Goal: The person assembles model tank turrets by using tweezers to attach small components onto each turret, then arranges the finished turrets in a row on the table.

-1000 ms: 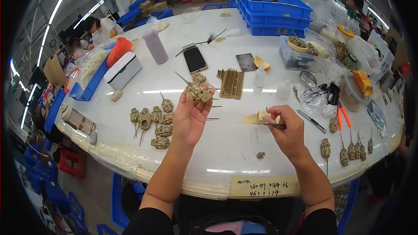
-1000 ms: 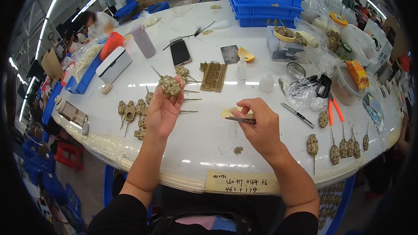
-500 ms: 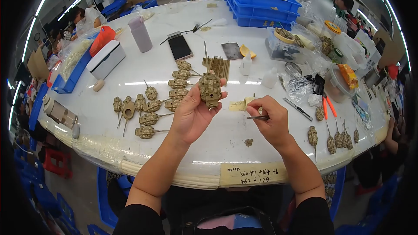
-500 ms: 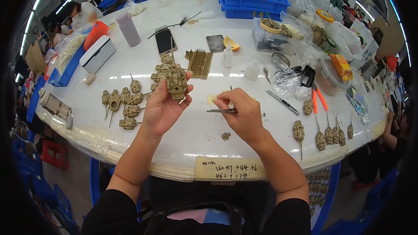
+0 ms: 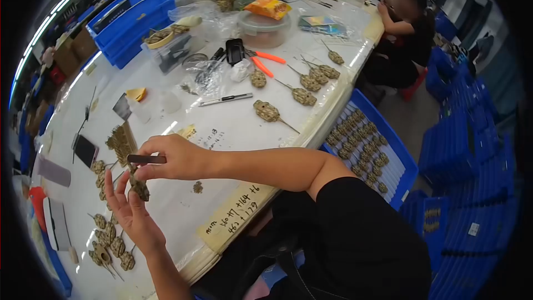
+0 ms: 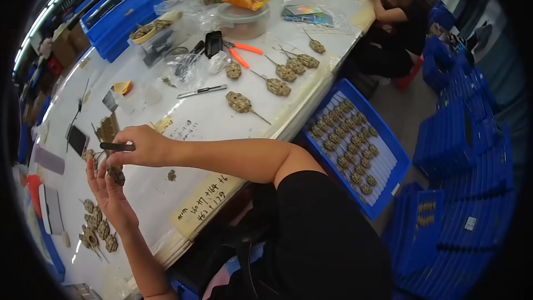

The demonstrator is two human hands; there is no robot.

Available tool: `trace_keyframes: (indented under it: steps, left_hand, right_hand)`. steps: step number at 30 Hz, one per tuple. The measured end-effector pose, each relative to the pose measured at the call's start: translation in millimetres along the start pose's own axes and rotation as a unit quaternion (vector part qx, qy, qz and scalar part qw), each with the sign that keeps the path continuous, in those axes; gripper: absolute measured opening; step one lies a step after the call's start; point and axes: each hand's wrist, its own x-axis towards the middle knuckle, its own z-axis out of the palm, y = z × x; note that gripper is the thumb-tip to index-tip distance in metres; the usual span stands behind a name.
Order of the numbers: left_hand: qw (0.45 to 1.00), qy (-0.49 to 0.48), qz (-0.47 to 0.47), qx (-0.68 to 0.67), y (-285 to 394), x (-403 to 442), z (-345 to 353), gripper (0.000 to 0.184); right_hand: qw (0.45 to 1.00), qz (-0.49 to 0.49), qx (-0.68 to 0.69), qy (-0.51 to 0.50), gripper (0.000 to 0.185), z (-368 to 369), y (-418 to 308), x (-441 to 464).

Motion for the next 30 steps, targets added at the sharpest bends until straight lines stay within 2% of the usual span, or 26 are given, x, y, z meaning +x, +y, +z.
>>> trace_keyframes:
  steps: [4,10,14,20,25,30]
  left_hand:
    - [0.991,0.039,0.052,0.116,1.2,-5.4,6.4,0.055]
    - [0.987,0.029,0.079,0.138,2.0,-10.4,10.5,0.055]
    - [0.985,0.027,0.069,0.155,1.1,-10.1,9.2,0.057]
    - [0.980,0.053,0.086,0.169,-2.4,-13.8,9.8,0.057]
    - [0.978,0.041,0.072,0.190,-5.0,-11.5,15.9,0.056]
    - [0.983,0.092,0.062,0.149,-6.6,-9.2,16.7,0.051]
  right_hand:
    - [1.000,0.024,-0.007,-0.006,0.031,-1.5,0.3,-1.1]
    - [1.000,0.010,0.005,-0.011,0.031,-2.3,-6.1,-3.4]
    - [0.998,-0.035,0.033,-0.029,0.030,-2.7,-6.7,-3.5]
    - [0.999,-0.012,0.007,-0.037,0.029,-3.2,-11.5,-6.1]
    - [0.999,-0.004,-0.030,-0.018,0.028,-2.2,-4.3,-5.9]
    - [0.997,-0.050,-0.014,0.049,0.027,-12.6,-9.1,-3.9]
